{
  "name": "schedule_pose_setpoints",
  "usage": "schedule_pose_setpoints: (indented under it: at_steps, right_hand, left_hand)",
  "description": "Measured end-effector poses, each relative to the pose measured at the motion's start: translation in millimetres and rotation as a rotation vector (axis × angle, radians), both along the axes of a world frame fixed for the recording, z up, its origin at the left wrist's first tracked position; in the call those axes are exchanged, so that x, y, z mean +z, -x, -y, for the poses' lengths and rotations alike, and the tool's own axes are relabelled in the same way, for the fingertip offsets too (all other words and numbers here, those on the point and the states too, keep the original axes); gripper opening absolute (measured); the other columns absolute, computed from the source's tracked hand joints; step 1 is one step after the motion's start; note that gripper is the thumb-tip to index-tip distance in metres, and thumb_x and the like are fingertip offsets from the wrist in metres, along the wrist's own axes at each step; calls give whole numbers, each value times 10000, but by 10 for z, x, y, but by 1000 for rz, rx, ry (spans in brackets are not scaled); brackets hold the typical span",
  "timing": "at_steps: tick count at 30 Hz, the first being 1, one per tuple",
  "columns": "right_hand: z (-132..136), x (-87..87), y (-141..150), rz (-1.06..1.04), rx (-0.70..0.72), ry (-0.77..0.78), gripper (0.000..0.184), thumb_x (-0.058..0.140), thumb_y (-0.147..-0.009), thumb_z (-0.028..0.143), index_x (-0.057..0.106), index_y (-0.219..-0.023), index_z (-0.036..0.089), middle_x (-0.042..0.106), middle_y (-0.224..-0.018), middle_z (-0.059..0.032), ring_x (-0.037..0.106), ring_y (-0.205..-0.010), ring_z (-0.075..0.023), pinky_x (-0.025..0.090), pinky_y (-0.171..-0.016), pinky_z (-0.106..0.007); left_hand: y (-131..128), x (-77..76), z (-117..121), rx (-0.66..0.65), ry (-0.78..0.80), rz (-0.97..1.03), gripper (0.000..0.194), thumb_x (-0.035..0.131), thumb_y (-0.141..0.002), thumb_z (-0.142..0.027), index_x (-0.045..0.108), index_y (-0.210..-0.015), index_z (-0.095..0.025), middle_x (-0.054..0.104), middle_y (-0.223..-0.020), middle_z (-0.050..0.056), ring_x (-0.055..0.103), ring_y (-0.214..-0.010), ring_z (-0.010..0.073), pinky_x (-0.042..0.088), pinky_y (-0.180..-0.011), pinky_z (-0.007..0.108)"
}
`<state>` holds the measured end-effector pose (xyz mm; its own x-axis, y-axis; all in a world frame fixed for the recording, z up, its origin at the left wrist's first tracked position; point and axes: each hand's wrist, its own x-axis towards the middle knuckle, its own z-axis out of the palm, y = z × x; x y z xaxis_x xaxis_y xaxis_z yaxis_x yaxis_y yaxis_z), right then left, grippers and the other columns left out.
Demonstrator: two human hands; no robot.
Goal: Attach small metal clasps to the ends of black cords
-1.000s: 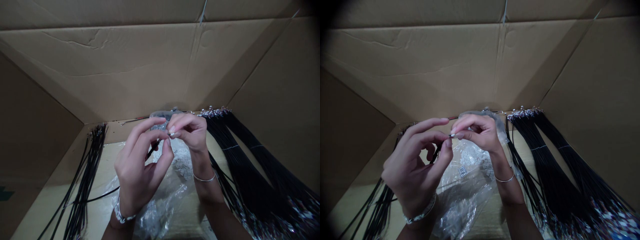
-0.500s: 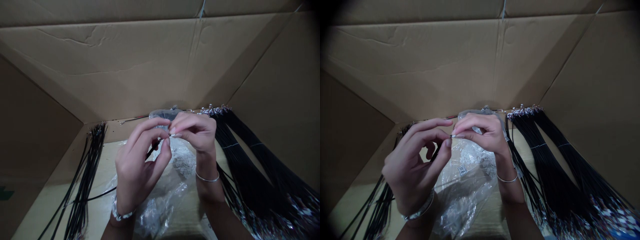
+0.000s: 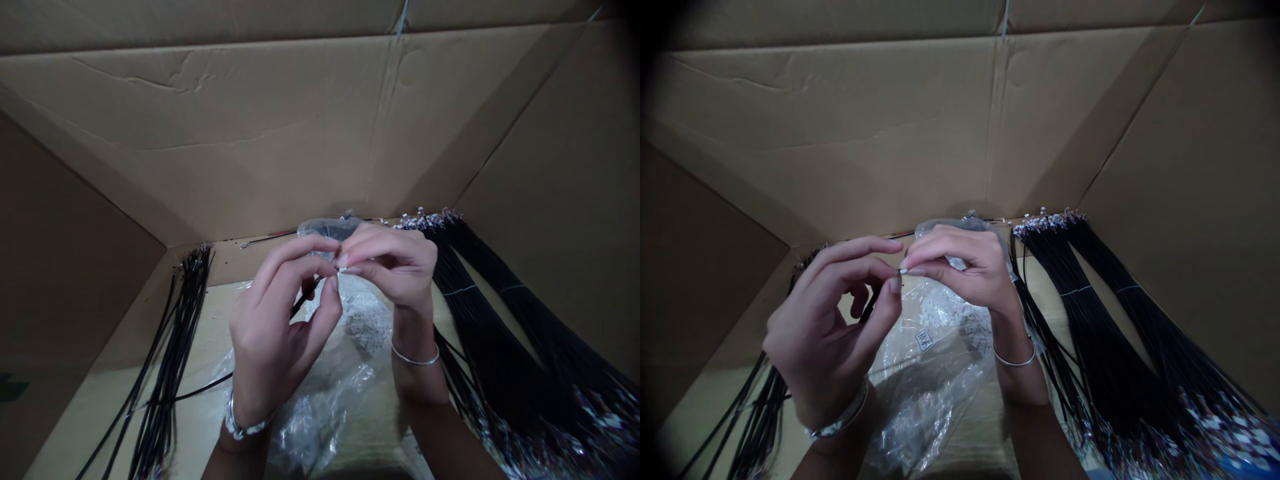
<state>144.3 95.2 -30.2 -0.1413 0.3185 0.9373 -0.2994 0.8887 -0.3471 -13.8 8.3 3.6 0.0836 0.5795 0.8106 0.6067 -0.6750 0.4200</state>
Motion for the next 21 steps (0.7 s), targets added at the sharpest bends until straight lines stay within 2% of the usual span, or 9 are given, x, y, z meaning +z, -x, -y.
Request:
schedule_pose_setpoints:
  at_steps: [6, 14, 19, 21]
  right_hand:
    - [-58, -18, 47, -61, 143, 39, 227, 808, -838, 54, 812, -1026, 180, 800, -880, -18, 741, -814, -129, 582, -774, -263]
    - [-125, -51, 73, -96, 261, 72, 183, 834, -830, 114, 829, -992, 198, 793, -821, -12, 735, -751, -133, 571, -707, -254]
    - [-56, -77, 0, -20, 315, 342, 274, 834, -848, 244, 791, -1119, 246, 789, -954, -24, 739, -814, -143, 591, -700, -244]
    - [-18, -73, -30, 4, 357, 404, 312, 834, -841, 266, 776, -1147, 241, 781, -973, -29, 739, -826, -146, 602, -711, -245]
  left_hand:
    - [-4, -19, -21, 51, -114, -45, 147, 699, -860, -39, 671, -927, -168, 753, -1095, 9, 669, -775, 76, 563, -643, 186]
    - [-19, -7, 10, 86, -191, -93, 165, 705, -857, -34, 678, -950, -168, 770, -1124, 19, 735, -905, 126, 627, -758, 222]
    - [-87, -71, -39, 152, -318, -68, 197, 752, -833, -33, 712, -972, -167, 778, -1121, 19, 746, -936, 144, 624, -762, 238]
    - [-96, -99, -63, 150, -364, -61, 177, 745, -847, -50, 724, -975, -171, 780, -1121, 14, 751, -960, 153, 632, -801, 249]
